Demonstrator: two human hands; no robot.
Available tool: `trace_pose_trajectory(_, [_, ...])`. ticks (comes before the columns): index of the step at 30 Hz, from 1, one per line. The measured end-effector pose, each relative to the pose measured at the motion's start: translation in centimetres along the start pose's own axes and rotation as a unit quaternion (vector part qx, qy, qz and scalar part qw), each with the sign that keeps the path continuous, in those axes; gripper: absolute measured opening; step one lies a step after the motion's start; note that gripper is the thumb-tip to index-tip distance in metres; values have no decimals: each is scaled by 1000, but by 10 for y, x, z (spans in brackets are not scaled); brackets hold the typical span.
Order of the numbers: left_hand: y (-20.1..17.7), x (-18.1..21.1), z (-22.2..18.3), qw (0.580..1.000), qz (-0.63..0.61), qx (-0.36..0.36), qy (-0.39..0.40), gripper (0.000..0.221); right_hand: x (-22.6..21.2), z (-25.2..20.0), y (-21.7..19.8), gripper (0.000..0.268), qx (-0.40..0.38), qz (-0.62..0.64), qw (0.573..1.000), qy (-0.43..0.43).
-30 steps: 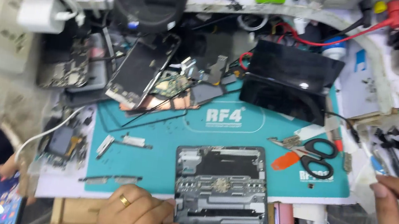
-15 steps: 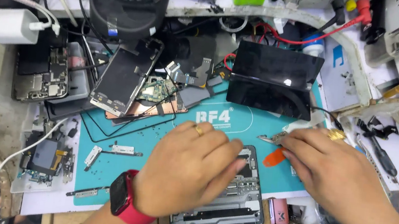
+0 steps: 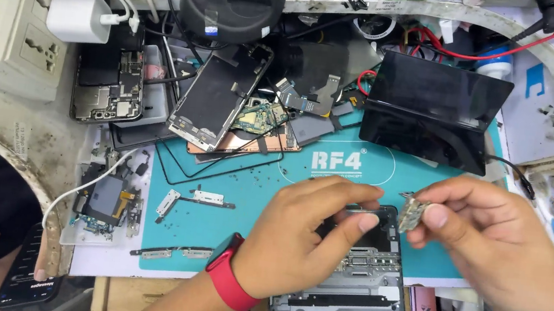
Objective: Disassembling a mobile device and cleaning its internal components using a screwdriver and a brush.
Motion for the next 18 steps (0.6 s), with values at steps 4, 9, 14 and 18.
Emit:
trace_pose_trajectory(4, [6,-5,1,995,-66,-35,-66,24,27,-3,5,20,-29,91,995,8])
trace_pose_trajectory(9, [30,-25,-10,961,-228,-88,-133,26,65,-20,-29,23,55,-57,996,-26])
trace_pose_trajectory(14, [50,-49,-27,977,-116,-82,-159,30,106,34,65,23,-107,37,994,-6])
trace_pose_trajectory(18, [53,-60,-31,984,-81,-71,-140,31,115,38,82,23,-129,92,987,-7])
Point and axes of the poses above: each hand's wrist, its own z-axis towards the middle knuckle, its own y-axis out of the palm, x = y × z, the point moved 3 cm from there along z, towards the middle knuckle, and after that the axes turned 9 degrees about z, right-handed, at the moved point
